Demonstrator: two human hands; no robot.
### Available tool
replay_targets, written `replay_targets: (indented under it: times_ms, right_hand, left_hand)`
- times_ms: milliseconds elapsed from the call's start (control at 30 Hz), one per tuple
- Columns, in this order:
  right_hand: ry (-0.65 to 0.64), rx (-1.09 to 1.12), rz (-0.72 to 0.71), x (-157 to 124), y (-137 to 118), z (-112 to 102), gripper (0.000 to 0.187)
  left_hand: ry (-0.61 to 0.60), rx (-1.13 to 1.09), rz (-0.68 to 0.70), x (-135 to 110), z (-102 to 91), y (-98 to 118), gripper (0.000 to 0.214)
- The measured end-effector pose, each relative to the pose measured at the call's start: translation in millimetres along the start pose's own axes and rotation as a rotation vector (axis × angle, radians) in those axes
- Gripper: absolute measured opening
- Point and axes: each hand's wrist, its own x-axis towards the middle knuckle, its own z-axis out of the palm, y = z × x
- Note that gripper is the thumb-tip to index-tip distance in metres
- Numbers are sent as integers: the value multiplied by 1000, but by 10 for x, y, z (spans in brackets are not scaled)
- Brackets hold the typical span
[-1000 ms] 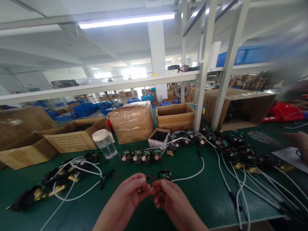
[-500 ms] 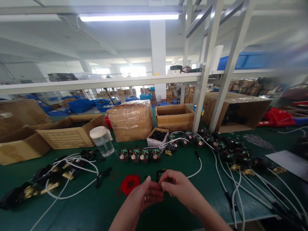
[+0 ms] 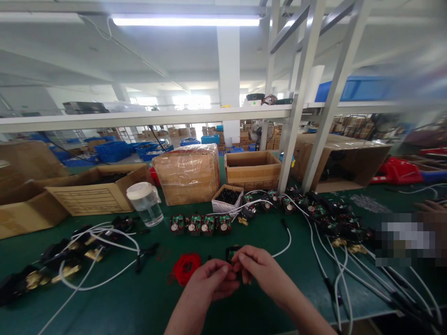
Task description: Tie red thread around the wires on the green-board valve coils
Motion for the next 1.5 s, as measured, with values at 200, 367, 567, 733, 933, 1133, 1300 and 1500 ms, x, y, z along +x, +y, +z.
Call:
replay_targets:
  times_ms: [200, 367, 567, 733, 933, 1133, 1300, 1500]
  right_hand:
    - [-10, -83, 15, -172, 217, -55, 10]
    - [70, -206, 61, -342, 369, -75, 7]
    - [84, -424, -70, -339, 389, -111, 18]
    - [133, -511, -169, -189, 327, -124, 17]
    - [210, -572, -218, -21, 274, -148, 15]
    - [222, -610, -247, 83, 270, -128, 16]
    - [213, -602, -229, 8, 230, -93, 15]
    - [196, -547, -200, -110, 257, -67, 14]
  left_hand:
    - [6, 88, 8, 36, -33, -143, 35]
    - [13, 555, 189, -33, -75, -239, 24]
    - [52, 779, 275, 13, -79, -238, 17]
    - [90, 820, 325, 151, -82, -56, 8]
    - [100, 848, 380, 296, -89, 134, 12]
    - [106, 824, 384, 375, -83, 168, 14]
    - [102, 806, 331, 292, -109, 218, 17]
    - [64, 803, 357, 215, -104, 206, 14]
